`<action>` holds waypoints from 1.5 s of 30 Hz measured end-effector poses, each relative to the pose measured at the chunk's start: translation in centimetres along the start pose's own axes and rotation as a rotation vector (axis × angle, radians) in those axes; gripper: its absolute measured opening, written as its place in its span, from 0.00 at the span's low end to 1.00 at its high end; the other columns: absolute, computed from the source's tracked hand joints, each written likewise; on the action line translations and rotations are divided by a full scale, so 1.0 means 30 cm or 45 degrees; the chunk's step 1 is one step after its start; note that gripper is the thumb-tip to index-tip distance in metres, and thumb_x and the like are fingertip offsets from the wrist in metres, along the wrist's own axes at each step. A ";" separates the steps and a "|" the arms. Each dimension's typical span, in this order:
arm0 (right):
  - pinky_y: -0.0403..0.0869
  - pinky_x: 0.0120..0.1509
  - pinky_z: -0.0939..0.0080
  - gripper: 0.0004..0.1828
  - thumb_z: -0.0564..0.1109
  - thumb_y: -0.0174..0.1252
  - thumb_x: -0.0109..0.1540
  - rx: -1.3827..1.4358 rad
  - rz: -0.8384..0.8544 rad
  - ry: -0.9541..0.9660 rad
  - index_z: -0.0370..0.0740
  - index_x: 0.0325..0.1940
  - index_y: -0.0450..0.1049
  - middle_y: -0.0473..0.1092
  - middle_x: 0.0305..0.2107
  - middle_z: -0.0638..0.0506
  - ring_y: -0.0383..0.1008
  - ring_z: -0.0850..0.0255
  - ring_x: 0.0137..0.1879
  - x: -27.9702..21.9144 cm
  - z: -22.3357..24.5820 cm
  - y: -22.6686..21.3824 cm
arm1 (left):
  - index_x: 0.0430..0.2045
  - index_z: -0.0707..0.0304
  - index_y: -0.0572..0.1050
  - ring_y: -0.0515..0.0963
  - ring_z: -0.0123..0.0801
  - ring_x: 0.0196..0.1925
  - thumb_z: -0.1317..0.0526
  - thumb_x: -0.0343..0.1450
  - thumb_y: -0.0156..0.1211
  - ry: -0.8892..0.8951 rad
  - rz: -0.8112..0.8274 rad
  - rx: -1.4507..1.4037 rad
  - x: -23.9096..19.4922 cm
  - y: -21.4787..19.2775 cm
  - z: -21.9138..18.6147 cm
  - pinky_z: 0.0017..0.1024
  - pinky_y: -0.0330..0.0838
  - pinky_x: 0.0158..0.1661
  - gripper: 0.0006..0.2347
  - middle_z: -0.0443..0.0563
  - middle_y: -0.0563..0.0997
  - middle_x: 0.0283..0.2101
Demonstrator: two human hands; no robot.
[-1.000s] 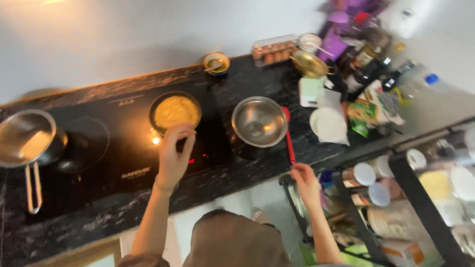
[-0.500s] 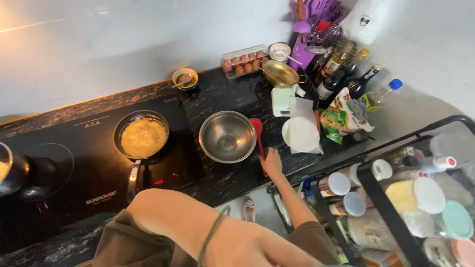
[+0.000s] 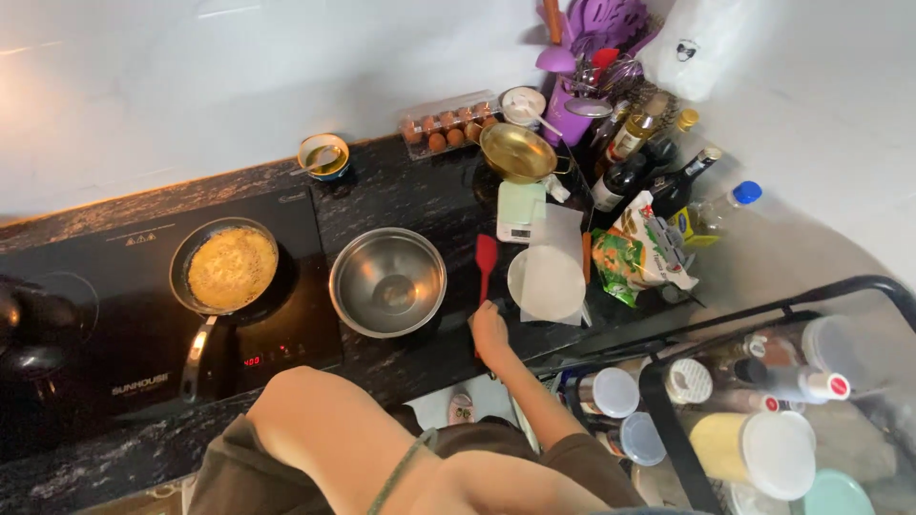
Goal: The person wipes a metal bowl with a paper towel, rinses it at the sink, and returns to the counter. They open a box of green paste, scoop the paste into the bowl set on a kitchen scale, and scrape the container clean using a spatula and spoon while a pancake cooks in a pan on the induction cooktop.
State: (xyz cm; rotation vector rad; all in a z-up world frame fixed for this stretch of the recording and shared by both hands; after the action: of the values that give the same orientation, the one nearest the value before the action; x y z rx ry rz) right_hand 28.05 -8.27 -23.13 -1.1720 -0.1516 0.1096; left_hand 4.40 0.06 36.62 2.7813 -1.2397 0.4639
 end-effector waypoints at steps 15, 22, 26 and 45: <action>0.76 0.56 0.51 0.27 0.53 0.65 0.60 0.856 -0.336 0.009 0.34 0.56 0.71 0.76 0.46 0.37 0.79 0.46 0.51 0.670 -0.085 -0.213 | 0.54 0.64 0.74 0.83 0.38 0.40 0.64 0.69 0.63 -0.654 -1.236 1.077 -0.451 -0.656 0.688 0.33 0.78 0.40 0.17 0.57 0.79 0.50; 0.45 0.82 0.38 0.61 0.70 0.66 0.56 -0.009 0.017 0.170 0.21 0.72 0.49 0.47 0.71 0.24 0.44 0.32 0.79 0.956 -0.193 -0.152 | 0.58 0.59 0.73 0.86 0.39 0.46 0.61 0.69 0.64 -1.163 -1.639 0.549 -0.913 -0.588 1.118 0.33 0.80 0.44 0.20 0.59 0.85 0.49; 0.33 0.77 0.28 0.82 0.77 0.71 0.46 0.014 0.065 0.513 0.19 0.77 0.33 0.34 0.71 0.16 0.31 0.27 0.78 0.949 -0.184 -0.203 | 0.57 0.65 0.73 0.84 0.41 0.53 0.61 0.70 0.64 -1.081 -1.831 0.422 -1.003 -0.577 1.171 0.33 0.76 0.50 0.20 0.56 0.80 0.59; 0.46 0.78 0.30 0.74 0.71 0.76 0.41 -0.173 -0.040 -0.501 0.33 0.75 0.44 0.55 0.67 0.35 0.49 0.42 0.76 0.803 0.280 -0.401 | 0.72 0.56 0.50 0.73 0.51 0.64 0.48 0.74 0.47 -0.906 -1.851 -0.602 -0.805 -0.612 1.388 0.50 0.75 0.56 0.30 0.52 0.61 0.70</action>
State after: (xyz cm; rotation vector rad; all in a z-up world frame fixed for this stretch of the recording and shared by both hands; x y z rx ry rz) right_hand 50.36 -1.32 -7.35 -1.2734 -0.5311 0.3060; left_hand 12.95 22.41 -9.01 2.5449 0.7695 -0.8150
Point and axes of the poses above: each hand's wrist, its own x-axis towards the middle knuckle, its own y-axis out of the palm, z = x × y, the point moved 2 cm from there along x, towards the middle knuckle
